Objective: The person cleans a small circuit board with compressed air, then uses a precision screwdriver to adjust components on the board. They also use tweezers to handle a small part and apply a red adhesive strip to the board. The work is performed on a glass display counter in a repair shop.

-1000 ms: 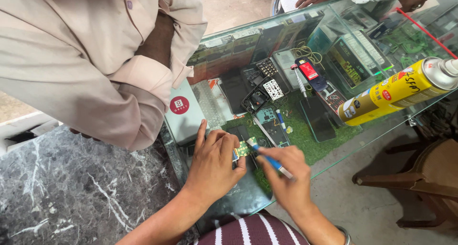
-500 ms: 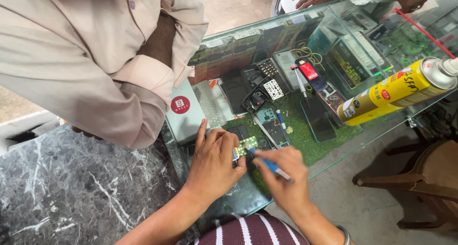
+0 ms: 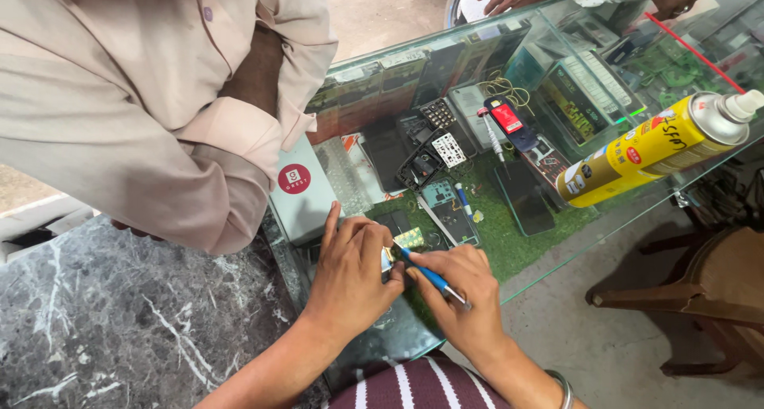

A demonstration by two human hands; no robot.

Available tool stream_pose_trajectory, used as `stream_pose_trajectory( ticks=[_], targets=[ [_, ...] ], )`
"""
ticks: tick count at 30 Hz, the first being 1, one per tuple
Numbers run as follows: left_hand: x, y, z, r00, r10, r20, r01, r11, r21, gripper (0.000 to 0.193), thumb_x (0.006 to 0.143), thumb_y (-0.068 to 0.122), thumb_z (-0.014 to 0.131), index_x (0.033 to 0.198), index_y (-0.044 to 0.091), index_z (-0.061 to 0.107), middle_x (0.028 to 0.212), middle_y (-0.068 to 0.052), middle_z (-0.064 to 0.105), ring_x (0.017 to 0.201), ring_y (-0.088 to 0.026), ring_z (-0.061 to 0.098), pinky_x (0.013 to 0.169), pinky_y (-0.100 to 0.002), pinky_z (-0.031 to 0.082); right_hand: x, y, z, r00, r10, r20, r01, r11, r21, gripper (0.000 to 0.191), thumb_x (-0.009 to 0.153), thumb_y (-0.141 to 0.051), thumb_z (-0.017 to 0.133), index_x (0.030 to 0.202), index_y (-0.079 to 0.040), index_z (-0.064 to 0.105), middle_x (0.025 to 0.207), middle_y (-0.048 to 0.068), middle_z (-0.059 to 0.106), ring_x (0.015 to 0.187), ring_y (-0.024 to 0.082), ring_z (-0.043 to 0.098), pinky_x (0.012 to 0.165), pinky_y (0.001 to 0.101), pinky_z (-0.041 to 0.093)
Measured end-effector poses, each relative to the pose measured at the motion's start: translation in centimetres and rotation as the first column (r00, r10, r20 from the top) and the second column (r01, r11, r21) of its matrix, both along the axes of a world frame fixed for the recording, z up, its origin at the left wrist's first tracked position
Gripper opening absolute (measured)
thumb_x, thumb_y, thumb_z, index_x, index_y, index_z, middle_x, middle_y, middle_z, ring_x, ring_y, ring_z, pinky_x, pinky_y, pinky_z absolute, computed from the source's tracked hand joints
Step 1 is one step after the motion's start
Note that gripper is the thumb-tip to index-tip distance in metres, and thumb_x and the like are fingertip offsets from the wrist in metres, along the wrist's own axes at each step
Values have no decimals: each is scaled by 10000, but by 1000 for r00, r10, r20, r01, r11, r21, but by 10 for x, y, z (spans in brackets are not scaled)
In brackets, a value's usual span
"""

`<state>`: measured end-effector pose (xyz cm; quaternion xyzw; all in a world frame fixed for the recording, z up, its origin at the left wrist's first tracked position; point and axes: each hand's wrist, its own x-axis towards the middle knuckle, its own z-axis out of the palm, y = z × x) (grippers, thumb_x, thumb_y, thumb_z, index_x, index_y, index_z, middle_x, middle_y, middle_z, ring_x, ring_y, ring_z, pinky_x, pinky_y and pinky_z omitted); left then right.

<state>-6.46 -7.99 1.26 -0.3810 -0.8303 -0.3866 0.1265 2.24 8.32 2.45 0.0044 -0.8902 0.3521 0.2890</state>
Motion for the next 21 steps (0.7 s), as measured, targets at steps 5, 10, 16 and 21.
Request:
stream_pose_trajectory(
  ticks=[5,10,16,21],
  targets=[
    [0,1,-2,1000,6,-1,-6,1000,20,463,693,134,801,1039,45,506,980,-67,604,1074,-294,590,1181,-664,262,1,1,-3,1000,-17,-2,17,998,-54,232,784,-49,836,1009,-61,782,919,55,770,825,197,663,800,332,497],
    [0,1,-2,1000,8,-10,-8,1000,7,463,704,127,803,1048,49,503,982,-65,610,1085,-294,593,1188,-663,262,0,0,-4,1000,-25,18,27,996,-90,238,786,-60,834,1017,-67,777,898,55,761,799,206,652,765,327,495],
    [1,1,-4,1000,21,-5,-21,1000,8,486,703,128,805,1068,46,496,988,-95,609,1086,-306,592,1195,-657,251,1,2,-3,992,-104,71,109,991,-76,229,797,-59,831,1022,-70,790,856,48,746,795,190,641,741,324,486],
    [1,1,-5,1000,16,-10,-16,1000,8,483,706,123,795,1070,46,488,992,-92,611,1092,-305,594,1197,-658,246,1,2,-5,1000,5,-15,-5,1000,-4,239,767,-64,840,999,-55,782,910,49,764,819,193,644,776,335,470]
  ],
)
